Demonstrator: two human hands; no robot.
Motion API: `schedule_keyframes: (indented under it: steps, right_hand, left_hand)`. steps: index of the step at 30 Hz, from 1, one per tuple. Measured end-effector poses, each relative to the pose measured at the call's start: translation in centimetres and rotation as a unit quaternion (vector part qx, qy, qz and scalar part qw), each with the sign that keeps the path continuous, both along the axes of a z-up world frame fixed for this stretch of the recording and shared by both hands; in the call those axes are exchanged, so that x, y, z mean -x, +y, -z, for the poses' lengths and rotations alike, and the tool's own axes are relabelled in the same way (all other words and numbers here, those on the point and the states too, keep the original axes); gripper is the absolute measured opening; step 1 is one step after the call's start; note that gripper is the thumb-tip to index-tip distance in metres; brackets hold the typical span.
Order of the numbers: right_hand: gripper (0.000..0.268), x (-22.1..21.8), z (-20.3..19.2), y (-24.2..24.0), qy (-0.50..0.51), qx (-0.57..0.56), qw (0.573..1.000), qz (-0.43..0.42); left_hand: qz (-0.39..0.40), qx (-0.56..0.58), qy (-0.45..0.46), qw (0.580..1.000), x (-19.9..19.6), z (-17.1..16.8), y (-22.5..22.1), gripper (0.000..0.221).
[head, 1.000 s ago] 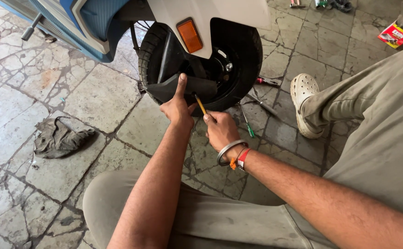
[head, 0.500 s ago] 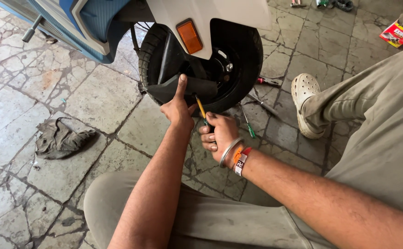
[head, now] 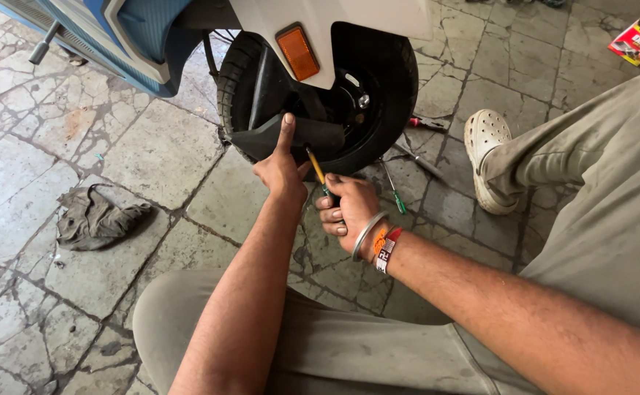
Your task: Using various tools to disassemble and repair the front wheel and fender assembly of a scooter.
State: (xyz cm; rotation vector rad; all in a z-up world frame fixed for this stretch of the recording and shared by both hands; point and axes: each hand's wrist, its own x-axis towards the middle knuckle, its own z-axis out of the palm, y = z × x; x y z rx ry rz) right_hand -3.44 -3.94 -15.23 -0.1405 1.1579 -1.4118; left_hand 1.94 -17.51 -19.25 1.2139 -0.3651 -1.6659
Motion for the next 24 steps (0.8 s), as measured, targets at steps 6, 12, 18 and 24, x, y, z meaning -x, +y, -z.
schedule_keyframes:
  steps: [6,12,18,24]
  right_hand:
    - [0.011,-0.09,-0.08,-0.08,0.000,-0.012,1.000,0.004]
    - [0.010,-0.48,-0.61,0.08,0.016,-0.012,1.000,0.006]
    - [0.010,-0.43,-0.56,0.08,0.011,-0.010,1.000,0.009]
    - [0.013,-0.19,-0.24,-0.07,-0.002,-0.003,1.000,0.002]
  left_hand:
    - [-0.001,0.020,0.016,1.000,-0.08,-0.10,0.07,0.103]
    - [-0.002,0.019,0.019,1.000,-0.13,-0.32,0.20,0.103]
    - [-0.006,0.009,0.015,1.000,-0.04,-0.27,0.16,0.105]
    - [-0.001,0.018,0.016,1.000,-0.19,-0.20,0.20,0.103]
